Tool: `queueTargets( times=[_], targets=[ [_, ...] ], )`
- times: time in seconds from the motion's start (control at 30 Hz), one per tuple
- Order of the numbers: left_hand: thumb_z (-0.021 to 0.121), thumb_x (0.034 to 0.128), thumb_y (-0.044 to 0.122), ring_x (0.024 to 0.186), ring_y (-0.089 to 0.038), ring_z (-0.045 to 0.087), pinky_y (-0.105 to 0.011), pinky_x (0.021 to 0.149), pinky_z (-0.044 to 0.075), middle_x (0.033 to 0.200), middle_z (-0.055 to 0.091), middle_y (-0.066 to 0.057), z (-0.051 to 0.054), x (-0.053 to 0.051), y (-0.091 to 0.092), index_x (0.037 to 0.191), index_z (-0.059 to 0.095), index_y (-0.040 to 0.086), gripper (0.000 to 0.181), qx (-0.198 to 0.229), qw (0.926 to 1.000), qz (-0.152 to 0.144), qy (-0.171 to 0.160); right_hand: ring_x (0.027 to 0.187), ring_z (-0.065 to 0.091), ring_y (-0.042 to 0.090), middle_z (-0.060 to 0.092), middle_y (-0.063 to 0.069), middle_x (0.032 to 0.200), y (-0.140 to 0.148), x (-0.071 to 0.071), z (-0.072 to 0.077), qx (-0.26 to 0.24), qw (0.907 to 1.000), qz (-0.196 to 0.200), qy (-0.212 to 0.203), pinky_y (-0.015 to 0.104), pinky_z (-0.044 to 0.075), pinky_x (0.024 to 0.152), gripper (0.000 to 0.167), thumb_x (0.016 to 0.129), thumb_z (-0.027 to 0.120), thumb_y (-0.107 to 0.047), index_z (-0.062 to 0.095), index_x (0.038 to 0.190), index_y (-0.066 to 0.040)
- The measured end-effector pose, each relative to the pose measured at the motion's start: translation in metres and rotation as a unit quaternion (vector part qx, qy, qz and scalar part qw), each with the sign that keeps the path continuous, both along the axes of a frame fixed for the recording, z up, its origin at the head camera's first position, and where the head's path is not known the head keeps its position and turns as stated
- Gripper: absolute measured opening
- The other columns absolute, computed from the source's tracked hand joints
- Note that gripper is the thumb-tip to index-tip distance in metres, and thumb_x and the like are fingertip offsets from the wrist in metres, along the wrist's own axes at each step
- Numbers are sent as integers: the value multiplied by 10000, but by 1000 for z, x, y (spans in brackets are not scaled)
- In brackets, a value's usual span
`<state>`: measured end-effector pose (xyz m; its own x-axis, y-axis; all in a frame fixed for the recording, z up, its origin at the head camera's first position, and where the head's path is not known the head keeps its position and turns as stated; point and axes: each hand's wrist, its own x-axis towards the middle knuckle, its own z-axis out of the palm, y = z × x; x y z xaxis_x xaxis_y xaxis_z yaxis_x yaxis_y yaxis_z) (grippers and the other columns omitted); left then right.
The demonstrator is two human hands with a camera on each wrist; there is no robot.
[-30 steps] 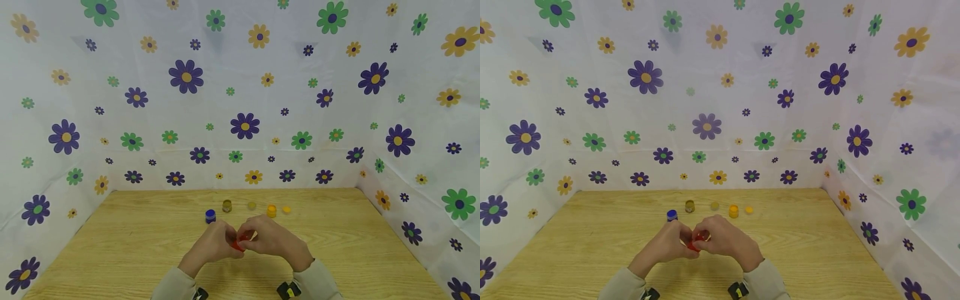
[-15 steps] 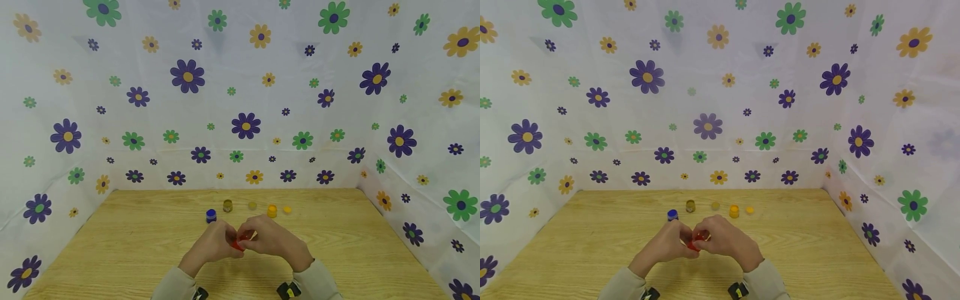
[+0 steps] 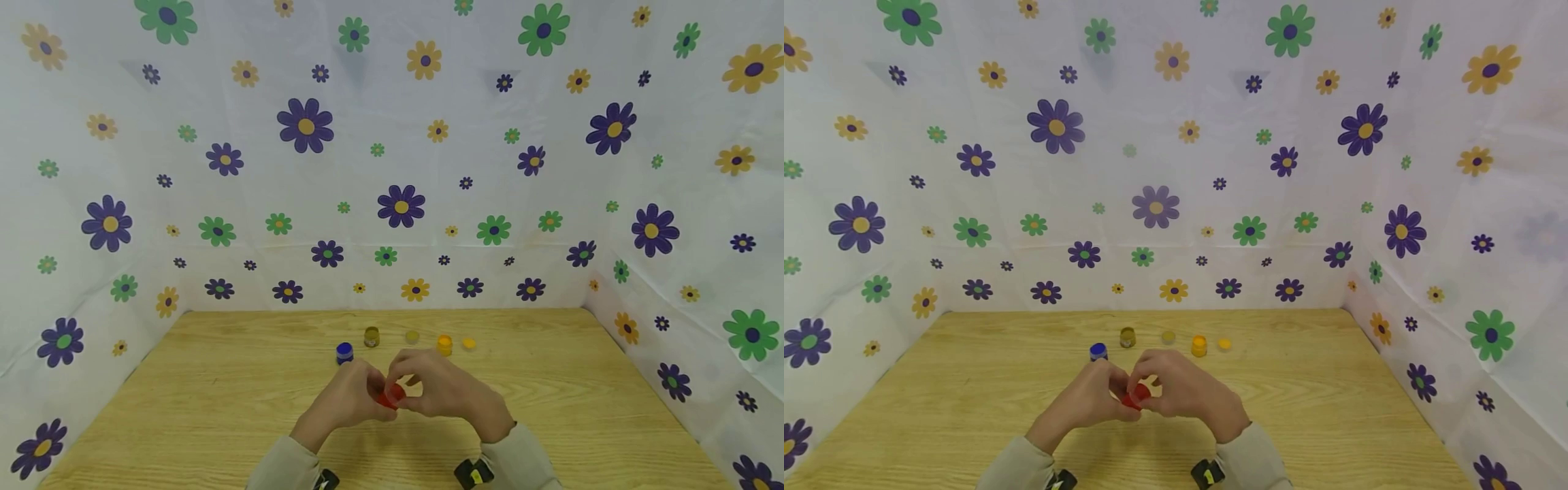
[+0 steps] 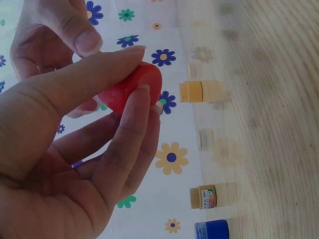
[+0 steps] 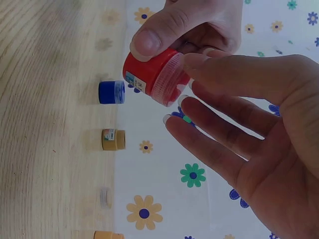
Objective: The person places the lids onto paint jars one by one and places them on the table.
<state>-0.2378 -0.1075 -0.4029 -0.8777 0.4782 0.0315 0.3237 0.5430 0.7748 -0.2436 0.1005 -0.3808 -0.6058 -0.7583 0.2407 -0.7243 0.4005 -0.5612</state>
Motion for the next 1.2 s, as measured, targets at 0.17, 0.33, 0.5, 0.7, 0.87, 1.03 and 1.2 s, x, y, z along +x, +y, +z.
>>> queueTargets(
  times=[0.17,0.33,0.5,0.7,0.87,1.03,1.2],
  targets=[
    [917,741,99,692,-109,689,-247,642,567,808,782,-23,1,0,0,880,810,68,179,-10,10000,-6,-23,1007,660,145,698,25,1047,-2,0,-1,42,9997,77,-223,264,612,859,150,867,788,17,746,948,-102],
    [918,741,101,706,-109,691,-251,655,571,817,784,-21,1,1,1,884,811,71,181,-45,10000,10,-40,1018,673,144,699,37,1044,-3,0,-3,41,9990,54,-438,255,611,855,170,866,771,53,753,944,-97],
    [915,740,93,691,-102,684,-246,638,560,810,786,-25,2,1,1,879,813,70,174,-30,10000,-8,4,978,677,128,706,39,1015,-2,-1,-4,-27,9989,-19,-470,242,612,829,149,877,775,24,761,969,-92],
    [918,734,92,692,-100,684,-250,637,557,812,787,-25,1,0,1,870,811,71,174,-7,10000,-31,14,887,681,77,743,41,992,-2,-1,-5,23,9990,-194,-396,172,583,761,124,909,766,-49,774,1031,-74],
    [922,731,100,695,-101,683,-253,642,557,807,784,-21,0,-1,1,866,809,77,177,-10,10000,-21,-21,843,662,35,764,36,975,-3,-1,-4,62,9990,-305,-327,137,556,729,100,927,752,-78,776,1024,-69],
    [921,729,97,683,-99,676,-249,633,553,791,779,-18,0,-1,1,852,807,78,169,-12,10000,-13,4,837,654,33,765,43,978,-3,-1,-5,91,9988,-358,-325,126,549,722,109,928,752,-82,776,1033,-68],
    [920,728,92,675,-100,679,-243,624,555,791,778,-25,-1,0,1,862,805,58,181,5,10000,6,-5,893,681,89,766,48,1040,-1,-1,-6,104,9987,-321,-395,173,582,741,181,919,771,-97,765,1098,-72]
  ],
)
